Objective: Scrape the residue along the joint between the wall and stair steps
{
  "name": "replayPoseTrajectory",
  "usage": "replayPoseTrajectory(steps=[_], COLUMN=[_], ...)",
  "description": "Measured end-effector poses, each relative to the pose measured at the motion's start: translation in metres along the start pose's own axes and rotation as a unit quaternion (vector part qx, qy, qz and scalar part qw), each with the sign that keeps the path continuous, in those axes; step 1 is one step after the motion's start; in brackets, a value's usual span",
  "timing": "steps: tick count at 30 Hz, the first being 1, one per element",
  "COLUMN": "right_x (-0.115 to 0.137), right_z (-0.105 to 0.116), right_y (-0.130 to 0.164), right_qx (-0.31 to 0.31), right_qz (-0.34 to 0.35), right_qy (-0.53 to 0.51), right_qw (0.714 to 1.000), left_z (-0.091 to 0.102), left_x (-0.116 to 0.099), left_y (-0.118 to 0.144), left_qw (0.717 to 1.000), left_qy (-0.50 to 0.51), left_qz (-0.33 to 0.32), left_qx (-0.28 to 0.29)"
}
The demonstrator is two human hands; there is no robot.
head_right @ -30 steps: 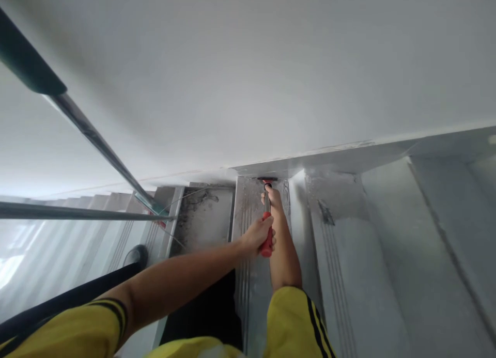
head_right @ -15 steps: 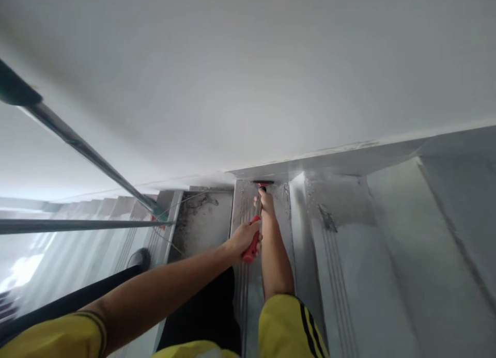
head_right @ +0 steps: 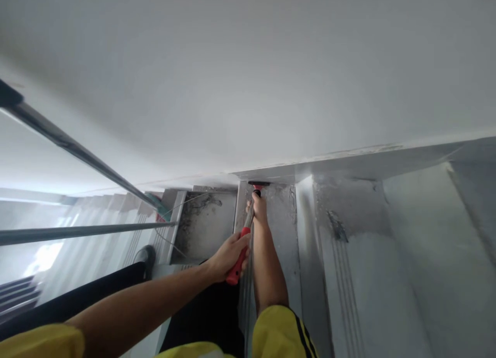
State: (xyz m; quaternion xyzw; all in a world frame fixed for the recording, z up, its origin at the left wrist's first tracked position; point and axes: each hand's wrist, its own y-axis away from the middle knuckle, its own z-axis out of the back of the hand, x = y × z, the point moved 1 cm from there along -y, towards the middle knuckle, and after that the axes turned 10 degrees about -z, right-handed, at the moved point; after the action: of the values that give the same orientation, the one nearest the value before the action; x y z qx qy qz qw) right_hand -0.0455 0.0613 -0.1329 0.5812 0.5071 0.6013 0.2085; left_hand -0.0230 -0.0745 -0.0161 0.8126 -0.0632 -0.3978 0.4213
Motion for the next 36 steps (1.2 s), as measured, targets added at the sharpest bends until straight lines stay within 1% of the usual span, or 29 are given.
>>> replayPoseTrajectory(steps=[3,7,9,11,14,18,22,27,29,32,36], right_x=[-0.011,-0.02,-0.021,-0.021,-0.023,-0.027,-0.029,-0.027,-0.028,-0.033,-0.045], right_z=[-0.006,-0.018,-0.023,-0.026,-0.032,-0.038,-0.044,-0.047,-0.046,-0.045,-0.055], right_y=[-0.003,-0.005,-0.006,-0.005,-0.006,-0.005,0.0,0.004,0.006,0.012,0.019], right_qx=[0.002,0.004,-0.002,-0.005,-0.012,-0.032,-0.048,-0.065,-0.063,-0.048,-0.036], right_qz=[0.005,0.024,0.026,0.025,0.017,0.02,0.031,0.025,0.027,0.054,0.097], right_qy=[0.011,0.025,0.025,0.024,0.027,0.017,0.047,0.045,0.041,0.051,0.075], right_qw=[1.0,0.999,0.999,0.999,0.999,0.999,0.997,0.997,0.997,0.996,0.992], left_z=[0.01,0.027,0.033,0.037,0.043,0.053,0.063,0.068,0.069,0.071,0.087], left_x=[0.007,0.005,0.004,0.003,0.003,0.001,-0.003,-0.003,0.0,0.011,0.027], left_y=[0.006,0.011,0.011,0.01,0.008,0.009,0.016,0.016,0.017,0.026,0.041], left_qw=[1.0,0.999,0.999,0.998,0.997,0.998,0.998,0.998,0.997,0.996,0.994], left_qy=[0.009,0.027,0.045,0.061,0.059,0.051,0.052,0.05,0.049,0.051,0.059], left_qz=[-0.007,-0.014,-0.016,-0.025,-0.045,-0.031,-0.033,-0.032,-0.038,-0.052,-0.076], left_qx=[-0.002,-0.011,-0.012,0.0,0.006,0.012,0.019,0.038,0.039,0.048,0.042])
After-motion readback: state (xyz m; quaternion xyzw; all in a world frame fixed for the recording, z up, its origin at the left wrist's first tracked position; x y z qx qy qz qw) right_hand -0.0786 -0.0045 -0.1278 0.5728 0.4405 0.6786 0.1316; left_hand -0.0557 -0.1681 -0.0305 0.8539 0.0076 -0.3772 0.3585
